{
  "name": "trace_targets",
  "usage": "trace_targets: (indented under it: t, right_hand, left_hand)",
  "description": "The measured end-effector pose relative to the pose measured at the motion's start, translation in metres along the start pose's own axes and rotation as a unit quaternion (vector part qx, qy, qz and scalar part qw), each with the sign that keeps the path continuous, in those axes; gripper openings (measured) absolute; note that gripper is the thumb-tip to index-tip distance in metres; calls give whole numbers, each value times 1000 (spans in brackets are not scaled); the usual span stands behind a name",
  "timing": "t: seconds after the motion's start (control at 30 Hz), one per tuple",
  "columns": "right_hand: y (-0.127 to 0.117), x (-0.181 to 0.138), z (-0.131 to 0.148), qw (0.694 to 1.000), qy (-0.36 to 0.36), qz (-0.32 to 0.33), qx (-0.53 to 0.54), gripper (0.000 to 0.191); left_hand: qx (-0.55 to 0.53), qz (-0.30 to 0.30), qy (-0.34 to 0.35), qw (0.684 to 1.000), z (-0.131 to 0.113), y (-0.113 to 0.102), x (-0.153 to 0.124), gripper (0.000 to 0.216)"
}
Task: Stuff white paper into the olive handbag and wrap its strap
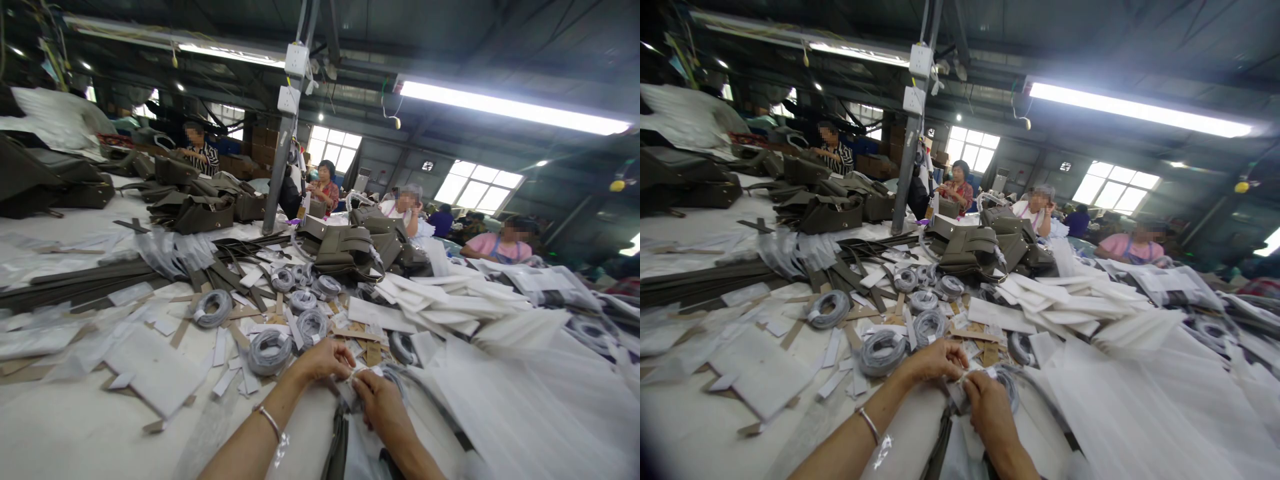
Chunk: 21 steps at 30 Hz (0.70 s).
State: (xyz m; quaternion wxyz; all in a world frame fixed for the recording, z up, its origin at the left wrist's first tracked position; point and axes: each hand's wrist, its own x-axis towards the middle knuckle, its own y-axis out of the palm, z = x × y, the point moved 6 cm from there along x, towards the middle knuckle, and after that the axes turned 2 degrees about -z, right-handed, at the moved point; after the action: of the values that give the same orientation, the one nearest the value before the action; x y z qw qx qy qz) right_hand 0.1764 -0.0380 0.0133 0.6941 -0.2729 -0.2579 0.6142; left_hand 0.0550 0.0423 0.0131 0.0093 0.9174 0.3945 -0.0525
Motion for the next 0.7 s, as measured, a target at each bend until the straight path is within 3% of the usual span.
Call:
trace_targets:
  t: [0.23, 0.37, 0.47, 0.7]
  right_hand:
    - [-2, 0, 11, 997, -53, -31, -39, 27]
    - [-7, -1, 4, 997, -4, -66, 39, 32]
    - [-6, -1, 2, 996, 24, -50, 68, 43]
    - [-7, -3, 26, 998, -42, -34, 15, 39]
  left_hand:
    - [13, 17, -8, 1000, 1, 3, 3, 36]
    - [50, 27, -46, 997, 8, -3, 2, 21]
    - [47, 56, -72, 995, 9, -6, -2, 26]
    - [19, 135, -113, 984, 16, -3, -6, 24]
